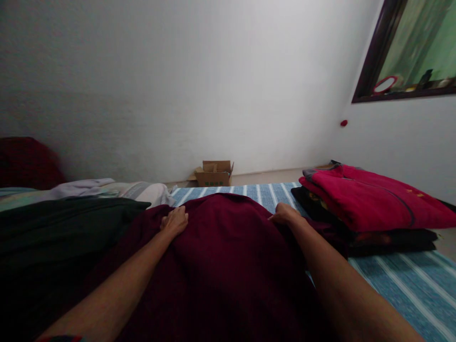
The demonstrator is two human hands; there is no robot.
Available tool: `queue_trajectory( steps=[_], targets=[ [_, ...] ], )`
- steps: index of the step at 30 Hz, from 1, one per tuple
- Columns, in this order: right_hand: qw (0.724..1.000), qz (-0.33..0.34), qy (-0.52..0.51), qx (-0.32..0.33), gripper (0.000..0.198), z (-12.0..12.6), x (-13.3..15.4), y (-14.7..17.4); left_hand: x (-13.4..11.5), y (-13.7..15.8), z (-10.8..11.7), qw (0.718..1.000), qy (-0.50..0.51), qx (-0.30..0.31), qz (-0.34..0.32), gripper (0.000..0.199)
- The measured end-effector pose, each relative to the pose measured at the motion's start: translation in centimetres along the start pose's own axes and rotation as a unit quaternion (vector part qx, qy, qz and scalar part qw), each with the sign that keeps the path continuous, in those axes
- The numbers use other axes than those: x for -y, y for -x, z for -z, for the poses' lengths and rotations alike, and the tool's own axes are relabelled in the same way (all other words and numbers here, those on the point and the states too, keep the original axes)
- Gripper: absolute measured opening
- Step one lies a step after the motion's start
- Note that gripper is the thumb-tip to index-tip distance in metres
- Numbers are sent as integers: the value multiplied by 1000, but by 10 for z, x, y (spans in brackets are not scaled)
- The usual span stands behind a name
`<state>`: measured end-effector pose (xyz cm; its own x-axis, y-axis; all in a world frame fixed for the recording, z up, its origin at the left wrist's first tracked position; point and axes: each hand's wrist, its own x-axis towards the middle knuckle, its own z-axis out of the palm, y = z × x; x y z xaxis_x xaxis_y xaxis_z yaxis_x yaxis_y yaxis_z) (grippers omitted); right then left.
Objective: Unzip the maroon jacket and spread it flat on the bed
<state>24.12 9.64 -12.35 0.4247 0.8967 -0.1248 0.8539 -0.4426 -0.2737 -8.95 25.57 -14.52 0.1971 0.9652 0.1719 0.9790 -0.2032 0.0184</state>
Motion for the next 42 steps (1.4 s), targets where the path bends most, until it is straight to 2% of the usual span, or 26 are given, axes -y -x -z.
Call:
queue_trajectory(
  steps=[2, 5, 10, 13, 16, 18, 20, 24, 27, 30, 35, 38, 42],
  targets=[
    [999, 9, 2, 32, 33, -8, -4, -5, -1, 0, -1, 1000, -2, 4, -2, 27],
    [998, 24, 9, 57, 28, -13, -2, -7, -2, 1, -1, 1000, -3, 5, -6, 29],
    [997, 65, 25, 42, 22, -8, 12, 1, -2, 2, -2, 1000, 0, -1, -19, 36],
    [994, 80, 70, 12, 23, 12, 14, 8, -2, -1, -2, 1000, 6, 2, -24, 41],
    [987, 65, 133, -67, 28, 40, 7, 10, -2, -7, 0, 1000, 10, 11, -26, 42],
    [979, 53, 164, -104, 31, 49, 1, 10, -4, -11, 1, 1000, 13, 16, -18, 40],
    [975, 48, 186, -109, 31, 46, -4, 10, -7, -17, 2, 1000, 16, 20, 1, 39],
    [974, 51, 205, -80, 30, 16, -4, 11, -16, -27, 5, 999, 19, 20, 40, 39],
    [977, 41, 197, -72, 28, 4, -2, 6, -24, -34, 10, 999, 23, 1, 25, 39],
    [983, 17, 172, -63, 30, 6, -4, -5, -33, -41, 13, 999, 29, -11, -8, 35],
    [992, -9, 123, -41, 43, 8, -7, -17, -46, -49, 6, 998, 42, 45, -14, 34],
    [989, -10, 133, -71, 34, 5, -3, -16, -53, -54, 5, 998, 48, 46, 7, 30],
    [978, 8, 169, -121, 30, 5, 0, -10, -55, -60, 15, 997, 62, -3, 46, 25]
  ],
)
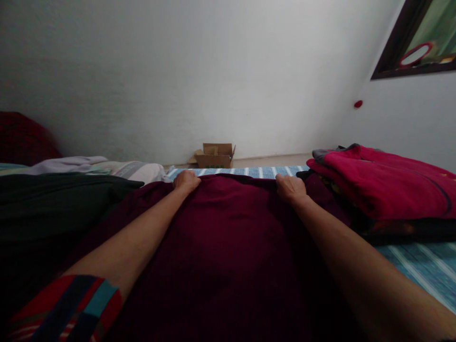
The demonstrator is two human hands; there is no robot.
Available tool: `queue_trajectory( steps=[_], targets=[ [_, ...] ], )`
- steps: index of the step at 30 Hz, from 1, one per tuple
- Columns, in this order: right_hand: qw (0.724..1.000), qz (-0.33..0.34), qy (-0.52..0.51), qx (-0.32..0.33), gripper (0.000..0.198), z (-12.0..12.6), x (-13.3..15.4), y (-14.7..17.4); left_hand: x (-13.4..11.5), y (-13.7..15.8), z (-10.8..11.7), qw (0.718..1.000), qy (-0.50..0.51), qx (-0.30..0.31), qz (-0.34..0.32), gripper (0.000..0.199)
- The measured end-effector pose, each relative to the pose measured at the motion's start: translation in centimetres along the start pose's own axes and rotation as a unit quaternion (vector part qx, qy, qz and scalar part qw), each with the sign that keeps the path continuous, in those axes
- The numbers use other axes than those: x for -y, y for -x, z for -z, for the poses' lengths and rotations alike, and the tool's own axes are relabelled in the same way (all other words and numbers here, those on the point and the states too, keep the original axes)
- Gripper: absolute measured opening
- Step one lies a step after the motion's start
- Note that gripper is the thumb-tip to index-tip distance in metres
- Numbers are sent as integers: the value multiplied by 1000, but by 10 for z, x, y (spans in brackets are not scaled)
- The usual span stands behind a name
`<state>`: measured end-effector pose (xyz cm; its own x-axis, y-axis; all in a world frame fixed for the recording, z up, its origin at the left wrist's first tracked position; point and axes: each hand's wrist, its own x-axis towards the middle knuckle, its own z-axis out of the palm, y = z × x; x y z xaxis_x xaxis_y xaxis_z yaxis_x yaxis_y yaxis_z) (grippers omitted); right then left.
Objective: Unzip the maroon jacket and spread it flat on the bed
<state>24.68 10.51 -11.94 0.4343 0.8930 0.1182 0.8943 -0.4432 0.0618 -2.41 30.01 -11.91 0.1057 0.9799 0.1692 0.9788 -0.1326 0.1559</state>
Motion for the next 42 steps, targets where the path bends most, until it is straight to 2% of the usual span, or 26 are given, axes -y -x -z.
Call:
queue_trajectory(
  steps=[4, 8, 12, 14, 16, 19, 22, 25, 28, 30, 33, 36, 39, 42],
  targets=[
    [999, -1, 29, -29, 34, -2, -3, 3, 1, 7, 2, 999, 13, -40, 14, 36],
    [998, 13, 45, -46, 33, -4, 7, 7, -4, 29, -12, 999, 11, -18, -27, 39],
    [992, 108, 40, -60, 33, -4, 27, 19, -11, 46, -22, 992, 9, 7, -128, 38],
    [984, 171, 29, -34, 29, -11, 30, 26, -9, 49, -24, 984, 8, 46, -174, 43],
    [980, 197, 21, -2, 27, -21, 27, 32, -4, 53, -25, 976, 3, 90, -201, 48],
    [985, 169, 18, 21, 32, -31, 19, 37, 2, 60, -23, 974, -7, 112, -199, 54],
    [988, 154, 10, 8, 33, -28, 22, 48, -3, 77, -14, 971, -9, 112, -211, 56],
    [980, 199, -11, -9, 34, -24, 33, 73, -12, 105, -6, 953, -1, 144, -265, 61],
    [965, 259, -45, 10, 45, -28, 33, 102, -14, 138, -3, 927, 0, 197, -318, 64],
    [966, 251, -61, 22, 51, -32, 26, 118, -12, 156, -1, 919, -3, 211, -333, 63],
    [974, 217, -65, 17, 50, -30, 19, 142, -9, 176, 3, 922, -7, 210, -324, 64],
    [966, 245, -84, 13, 53, -26, 21, 174, -9, 194, 11, 920, -7, 218, -326, 64],
    [955, 269, -114, 43, 58, -26, 23, 205, -6, 213, 18, 917, -2, 216, -335, 57],
    [966, 226, -115, 55, 57, -27, 21, 226, -2, 231, 24, 926, 1, 195, -323, 53]
  ],
)
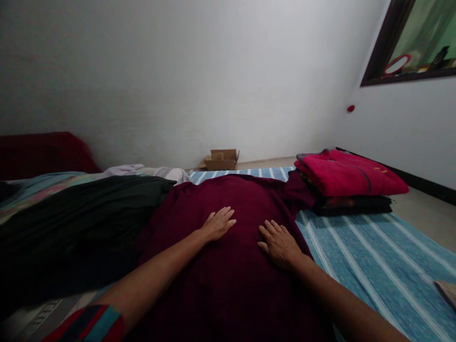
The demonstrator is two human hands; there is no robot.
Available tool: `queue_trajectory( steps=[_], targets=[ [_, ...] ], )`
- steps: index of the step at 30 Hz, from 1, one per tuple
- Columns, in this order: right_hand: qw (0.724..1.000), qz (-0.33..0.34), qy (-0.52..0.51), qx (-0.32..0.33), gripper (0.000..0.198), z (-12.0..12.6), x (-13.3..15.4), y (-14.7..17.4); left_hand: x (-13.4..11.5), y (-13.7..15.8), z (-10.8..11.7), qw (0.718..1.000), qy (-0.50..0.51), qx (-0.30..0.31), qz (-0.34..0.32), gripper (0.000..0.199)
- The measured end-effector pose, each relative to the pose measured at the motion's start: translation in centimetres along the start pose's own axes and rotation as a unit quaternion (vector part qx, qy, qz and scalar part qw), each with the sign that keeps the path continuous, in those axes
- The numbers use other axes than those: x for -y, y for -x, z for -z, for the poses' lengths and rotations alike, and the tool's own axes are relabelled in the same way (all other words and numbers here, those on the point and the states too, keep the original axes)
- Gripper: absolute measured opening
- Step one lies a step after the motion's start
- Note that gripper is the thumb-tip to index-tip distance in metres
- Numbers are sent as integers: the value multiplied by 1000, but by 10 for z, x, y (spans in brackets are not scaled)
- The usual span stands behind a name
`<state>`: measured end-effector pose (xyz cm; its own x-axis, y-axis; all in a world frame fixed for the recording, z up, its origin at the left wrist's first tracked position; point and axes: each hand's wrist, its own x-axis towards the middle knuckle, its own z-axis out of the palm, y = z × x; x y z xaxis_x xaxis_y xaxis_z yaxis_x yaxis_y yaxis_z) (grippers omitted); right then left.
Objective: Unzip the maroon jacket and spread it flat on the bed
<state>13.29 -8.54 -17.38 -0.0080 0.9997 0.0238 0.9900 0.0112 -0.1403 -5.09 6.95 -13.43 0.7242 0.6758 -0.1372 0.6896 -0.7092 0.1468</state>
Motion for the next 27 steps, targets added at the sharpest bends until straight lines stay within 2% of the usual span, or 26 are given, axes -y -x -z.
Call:
queue_trajectory(
  steps=[2, 6, 10, 14, 16, 18, 20, 21, 22, 25, 27],
  targets=[
    [1000, -17, 7, -1, 54, -1, 2, 12, -6, 12, -1, 1000, 2, -11, 4, 51],
    [1000, -7, 10, -1, 51, 2, 8, 41, -19, 38, -9, 1000, 12, -19, -10, 51],
    [1000, -26, 7, -7, 47, 18, 28, 74, -28, 70, -18, 999, 22, -36, -7, 56],
    [997, 51, -50, -3, 46, 36, 72, 112, -30, 108, -14, 998, 25, -64, -10, 53],
    [993, 86, -75, 28, 53, 38, 94, 129, -22, 132, -9, 994, 23, -108, -16, 47],
    [987, 122, -79, 73, 64, 33, 109, 140, -7, 158, -3, 978, 17, -206, -8, 40],
    [984, 144, -61, 81, 72, 23, 118, 145, 11, 185, 3, 948, 3, -315, 42, 34],
    [986, 149, -47, 66, 73, 16, 121, 146, 20, 199, 5, 935, -3, -343, 85, 34],
    [987, 150, -34, 38, 73, 9, 123, 145, 28, 213, 7, 928, -1, -347, 134, 34],
    [986, 152, -1, -67, 67, -9, 127, 143, 40, 249, 7, 923, 83, -267, 265, 42],
    [980, 159, 13, -119, 65, -15, 129, 143, 39, 267, 4, 916, 185, -209, 287, 50]
  ],
)
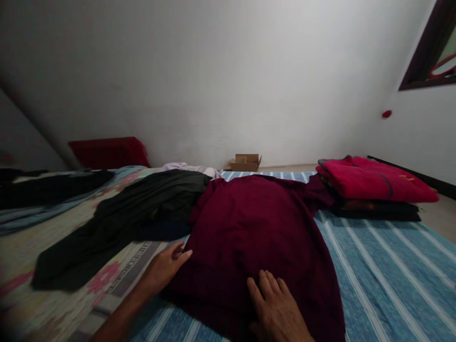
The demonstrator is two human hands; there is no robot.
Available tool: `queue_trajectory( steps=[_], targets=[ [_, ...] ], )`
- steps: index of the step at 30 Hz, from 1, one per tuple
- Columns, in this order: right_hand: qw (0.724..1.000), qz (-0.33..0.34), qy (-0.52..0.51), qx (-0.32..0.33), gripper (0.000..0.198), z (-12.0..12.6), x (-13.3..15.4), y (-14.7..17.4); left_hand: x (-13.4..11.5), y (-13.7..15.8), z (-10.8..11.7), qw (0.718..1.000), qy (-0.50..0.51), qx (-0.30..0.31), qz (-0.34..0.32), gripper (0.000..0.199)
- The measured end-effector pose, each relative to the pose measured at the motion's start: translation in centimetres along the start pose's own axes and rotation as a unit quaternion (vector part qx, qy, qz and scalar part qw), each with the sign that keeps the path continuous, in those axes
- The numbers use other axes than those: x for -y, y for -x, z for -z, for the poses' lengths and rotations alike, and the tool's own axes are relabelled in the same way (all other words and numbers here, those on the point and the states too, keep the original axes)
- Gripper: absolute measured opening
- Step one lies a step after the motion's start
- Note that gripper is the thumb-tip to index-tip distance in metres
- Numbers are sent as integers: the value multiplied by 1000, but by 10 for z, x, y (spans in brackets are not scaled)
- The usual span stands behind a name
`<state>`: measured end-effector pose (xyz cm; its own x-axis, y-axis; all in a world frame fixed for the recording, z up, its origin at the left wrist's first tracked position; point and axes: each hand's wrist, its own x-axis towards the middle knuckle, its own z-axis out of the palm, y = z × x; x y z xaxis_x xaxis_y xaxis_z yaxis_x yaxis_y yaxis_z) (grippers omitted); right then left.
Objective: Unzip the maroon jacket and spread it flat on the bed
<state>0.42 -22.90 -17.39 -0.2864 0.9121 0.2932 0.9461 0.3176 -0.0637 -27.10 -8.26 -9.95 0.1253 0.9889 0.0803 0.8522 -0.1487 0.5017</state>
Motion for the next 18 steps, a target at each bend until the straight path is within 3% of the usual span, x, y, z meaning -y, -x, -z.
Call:
queue_trajectory(
  steps=[2, 6, 10, 14, 18],
  targets=[
    [999, 11, 17, -29, 63, -1, 1, 1, 5, 15, 3, 996, 80, 45, 17, 60],
    [994, 45, 78, -69, 60, 2, 5, 1, 11, 38, 8, 984, 156, 78, 35, 89],
    [982, 55, 146, -104, 55, -7, 14, -1, 16, 51, 6, 978, 178, 109, -17, 100],
    [981, 0, 150, -120, 48, -13, 17, -8, 21, 47, -6, 978, 196, 64, 4, 82],
    [988, -31, 43, -142, 30, 12, 12, -13, 25, 42, -13, 983, 174, -38, 40, 62]
  ],
)
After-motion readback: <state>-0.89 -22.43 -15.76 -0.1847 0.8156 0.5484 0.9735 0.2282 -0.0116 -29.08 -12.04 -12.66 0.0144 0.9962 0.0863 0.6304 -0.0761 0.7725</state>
